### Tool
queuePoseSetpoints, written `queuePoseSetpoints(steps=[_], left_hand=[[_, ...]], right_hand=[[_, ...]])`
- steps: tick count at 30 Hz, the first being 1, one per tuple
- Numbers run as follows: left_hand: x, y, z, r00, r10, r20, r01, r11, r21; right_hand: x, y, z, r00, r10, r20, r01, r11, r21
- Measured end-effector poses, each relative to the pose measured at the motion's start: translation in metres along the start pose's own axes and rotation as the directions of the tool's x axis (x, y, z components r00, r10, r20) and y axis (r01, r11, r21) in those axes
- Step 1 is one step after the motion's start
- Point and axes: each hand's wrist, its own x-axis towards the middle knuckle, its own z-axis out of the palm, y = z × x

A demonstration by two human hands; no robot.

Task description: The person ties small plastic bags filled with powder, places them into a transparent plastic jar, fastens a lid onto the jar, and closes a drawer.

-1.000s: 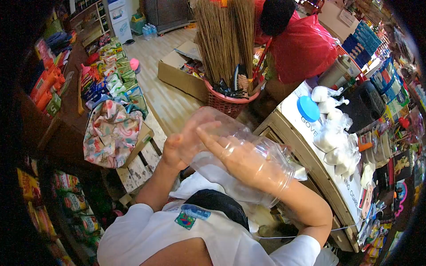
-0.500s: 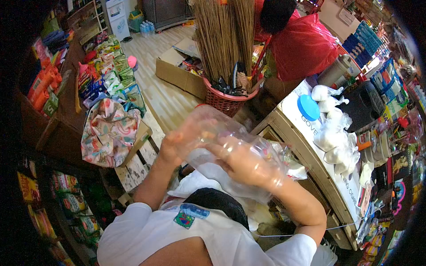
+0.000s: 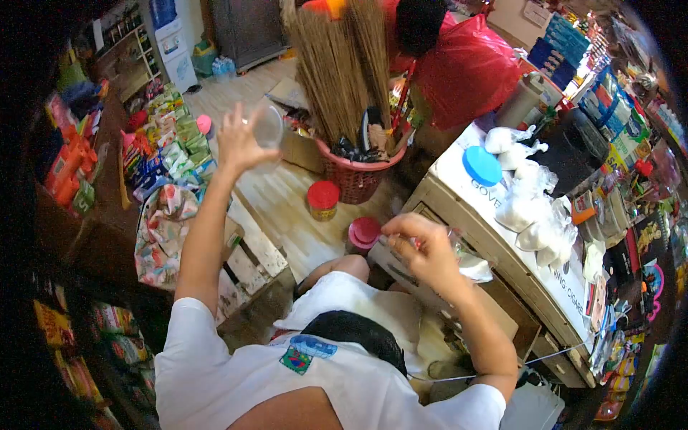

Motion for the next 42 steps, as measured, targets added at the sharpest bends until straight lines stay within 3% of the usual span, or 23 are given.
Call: queuePoseSetpoints(steps=[1,3,4,5,7,10,13,16,17,18,19,20,22,24,27,29,33,36,37,38,39,40,42], left_hand=[[0.010,-0.007,0.023,1.000,0.021,-0.013,-0.024,0.963,-0.270],[0.030,-0.026,0.070,0.994,0.106,-0.022,-0.088,0.667,-0.740],[0.025,-0.010,0.064,0.998,0.054,-0.023,-0.058,0.865,-0.499],[0.017,0.004,0.054,0.998,0.008,-0.057,-0.020,0.976,-0.215],[0.009,0.014,0.041,0.965,0.261,-0.007,-0.258,0.960,0.105],[0.008,0.014,0.055,0.994,0.065,-0.088,-0.070,0.996,-0.062],[-0.005,0.013,0.059,0.930,0.254,-0.267,-0.231,0.966,0.114],[-0.011,0.013,0.041,0.968,-0.033,-0.249,-0.036,0.962,-0.270],[-0.012,0.001,0.052,0.934,-0.042,-0.355,-0.066,0.956,-0.287],[-0.016,0.002,0.048,0.956,-0.154,-0.249,-0.039,0.776,-0.630],[-0.021,0.003,0.040,0.970,-0.218,-0.107,0.012,0.483,-0.876],[-0.027,0.002,0.036,0.973,-0.226,0.052,0.081,0.120,-0.989],[-0.047,-0.006,0.044,0.962,-0.006,0.273,0.254,-0.346,-0.903],[-0.069,-0.006,0.045,0.874,0.316,0.368,0.478,-0.693,-0.540],[-0.097,0.035,0.021,0.826,0.443,0.348,0.535,-0.810,-0.240],[-0.110,0.051,0.017,0.794,0.468,0.389,0.562,-0.808,-0.175],[-0.123,0.055,0.036,0.737,0.601,0.308,0.651,-0.755,-0.084],[-0.129,0.058,0.046,0.708,0.646,0.285,0.686,-0.725,-0.060],[-0.131,0.060,0.047,0.710,0.641,0.293,0.680,-0.732,-0.047],[-0.133,0.064,0.046,0.712,0.634,0.302,0.673,-0.738,-0.036],[-0.134,0.067,0.045,0.714,0.627,0.312,0.666,-0.745,-0.026],[-0.135,0.069,0.046,0.707,0.643,0.293,0.677,-0.735,-0.021],[-0.138,0.072,0.049,0.695,0.672,0.257,0.697,-0.717,-0.010]], right_hand=[[-0.003,-0.003,-0.001,0.980,-0.200,-0.004,0.195,0.957,-0.216],[-0.013,-0.006,-0.004,0.989,-0.148,0.030,0.150,0.949,-0.277],[-0.019,-0.003,-0.006,0.988,-0.152,0.027,0.152,0.933,-0.326],[-0.026,0.000,-0.007,0.992,-0.127,0.029,0.128,0.919,-0.373],[-0.033,0.005,-0.017,0.995,-0.090,0.040,0.098,0.877,-0.470],[-0.041,0.006,-0.032,0.966,-0.248,-0.077,0.151,0.778,-0.610],[-0.049,0.010,-0.062,0.909,-0.332,-0.251,0.063,0.706,-0.705],[-0.059,0.015,-0.110,0.813,-0.422,-0.400,-0.131,0.537,-0.833],[-0.061,0.015,-0.129,0.833,-0.338,-0.438,-0.242,0.489,-0.838],[-0.060,0.013,-0.144,0.839,-0.253,-0.481,-0.347,0.431,-0.833],[-0.056,0.005,-0.151,0.887,-0.184,-0.424,-0.342,0.357,-0.869],[-0.053,-0.006,-0.157,0.924,-0.108,-0.366,-0.325,0.283,-0.902],[-0.043,-0.007,-0.168,0.967,0.060,-0.246,-0.253,0.166,-0.953],[-0.029,0.006,-0.177,0.966,0.231,-0.118,-0.142,0.089,-0.986],[-0.020,0.017,-0.177,0.977,0.210,-0.018,-0.038,0.093,-0.995],[-0.018,0.023,-0.176,0.988,0.149,0.049,0.037,0.079,-0.996],[-0.025,0.023,-0.175,0.995,0.097,0.009,-0.017,0.265,-0.964],[-0.032,0.019,-0.170,0.935,-0.259,-0.244,-0.053,0.577,-0.815],[-0.029,0.017,-0.167,0.922,-0.067,-0.381,-0.097,0.914,-0.394],[-0.033,0.007,-0.171,0.899,0.142,-0.414,-0.232,0.957,-0.176],[-0.033,0.003,-0.165,0.896,0.069,-0.439,-0.037,0.996,0.080],[-0.034,-0.001,-0.156,0.878,0.006,-0.479,0.169,0.932,0.322],[-0.040,-0.016,-0.135,0.883,0.267,-0.387,0.093,0.707,0.701]])
